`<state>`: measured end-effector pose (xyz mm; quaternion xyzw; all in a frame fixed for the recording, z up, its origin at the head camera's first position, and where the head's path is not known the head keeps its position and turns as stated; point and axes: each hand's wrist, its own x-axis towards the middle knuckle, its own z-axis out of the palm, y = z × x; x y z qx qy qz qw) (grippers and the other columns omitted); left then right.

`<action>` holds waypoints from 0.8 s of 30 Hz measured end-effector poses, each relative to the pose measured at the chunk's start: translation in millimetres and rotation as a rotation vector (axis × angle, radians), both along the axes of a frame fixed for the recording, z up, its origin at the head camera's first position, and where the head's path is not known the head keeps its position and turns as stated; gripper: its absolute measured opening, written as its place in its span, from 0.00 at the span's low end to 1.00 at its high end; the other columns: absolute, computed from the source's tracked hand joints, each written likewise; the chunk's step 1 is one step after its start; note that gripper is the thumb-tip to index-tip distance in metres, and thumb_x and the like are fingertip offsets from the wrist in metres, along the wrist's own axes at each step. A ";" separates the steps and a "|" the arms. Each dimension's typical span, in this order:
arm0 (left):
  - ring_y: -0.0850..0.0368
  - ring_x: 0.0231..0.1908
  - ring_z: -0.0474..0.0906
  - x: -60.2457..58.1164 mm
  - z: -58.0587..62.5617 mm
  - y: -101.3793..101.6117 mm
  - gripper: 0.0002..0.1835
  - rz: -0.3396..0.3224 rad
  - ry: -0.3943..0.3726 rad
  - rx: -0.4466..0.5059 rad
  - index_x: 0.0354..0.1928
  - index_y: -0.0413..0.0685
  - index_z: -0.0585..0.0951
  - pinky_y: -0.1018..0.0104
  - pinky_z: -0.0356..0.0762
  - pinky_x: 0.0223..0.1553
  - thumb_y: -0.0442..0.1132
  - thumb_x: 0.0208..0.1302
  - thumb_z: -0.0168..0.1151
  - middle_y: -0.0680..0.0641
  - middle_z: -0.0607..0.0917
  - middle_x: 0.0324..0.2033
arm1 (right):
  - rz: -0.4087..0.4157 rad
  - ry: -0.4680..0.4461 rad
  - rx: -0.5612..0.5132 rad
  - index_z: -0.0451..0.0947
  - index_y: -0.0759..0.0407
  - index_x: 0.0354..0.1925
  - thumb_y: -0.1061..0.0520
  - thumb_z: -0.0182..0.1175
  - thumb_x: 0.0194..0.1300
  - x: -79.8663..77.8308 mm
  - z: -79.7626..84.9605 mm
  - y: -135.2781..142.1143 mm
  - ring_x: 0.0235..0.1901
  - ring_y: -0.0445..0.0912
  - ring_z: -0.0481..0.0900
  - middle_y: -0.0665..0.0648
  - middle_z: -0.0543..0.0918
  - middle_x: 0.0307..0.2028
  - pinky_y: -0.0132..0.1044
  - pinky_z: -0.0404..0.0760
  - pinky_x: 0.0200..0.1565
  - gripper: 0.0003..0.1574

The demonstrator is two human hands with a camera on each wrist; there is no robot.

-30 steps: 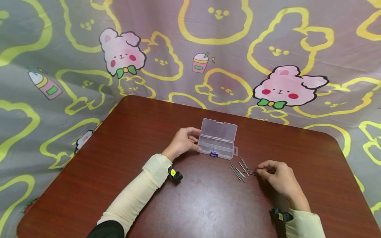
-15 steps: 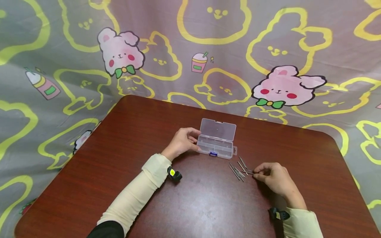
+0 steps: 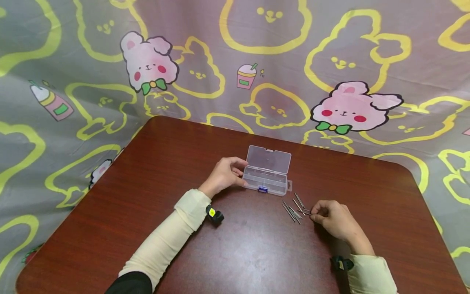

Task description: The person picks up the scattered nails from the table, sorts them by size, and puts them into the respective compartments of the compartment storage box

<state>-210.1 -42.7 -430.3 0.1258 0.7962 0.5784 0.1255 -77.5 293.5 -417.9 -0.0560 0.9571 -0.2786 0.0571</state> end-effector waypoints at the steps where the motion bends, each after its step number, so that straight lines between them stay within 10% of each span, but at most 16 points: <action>1: 0.51 0.41 0.82 -0.1 0.0 -0.2 0.35 0.002 0.001 0.002 0.55 0.41 0.83 0.63 0.83 0.35 0.22 0.38 0.82 0.43 0.86 0.46 | 0.013 0.005 0.007 0.81 0.50 0.29 0.63 0.70 0.61 -0.1 -0.2 -0.3 0.27 0.41 0.74 0.44 0.79 0.23 0.40 0.72 0.33 0.10; 9: 0.49 0.42 0.82 -0.3 -0.9 -1.8 0.36 0.002 -0.007 0.023 0.55 0.42 0.83 0.62 0.83 0.35 0.22 0.37 0.82 0.42 0.85 0.47 | 0.015 -0.013 -0.024 0.80 0.55 0.33 0.64 0.65 0.66 -1.7 6.0 3.1 0.27 0.44 0.72 0.48 0.79 0.27 0.40 0.70 0.32 0.06; 24: 0.50 0.41 0.82 0.4 -3.3 -2.3 0.35 -0.006 -0.004 0.027 0.54 0.43 0.84 0.62 0.83 0.35 0.23 0.37 0.82 0.44 0.86 0.45 | -0.130 -0.050 -0.435 0.82 0.73 0.41 0.65 0.59 0.72 -12.4 2.4 4.7 0.29 0.48 0.80 0.63 0.83 0.30 0.37 0.80 0.31 0.09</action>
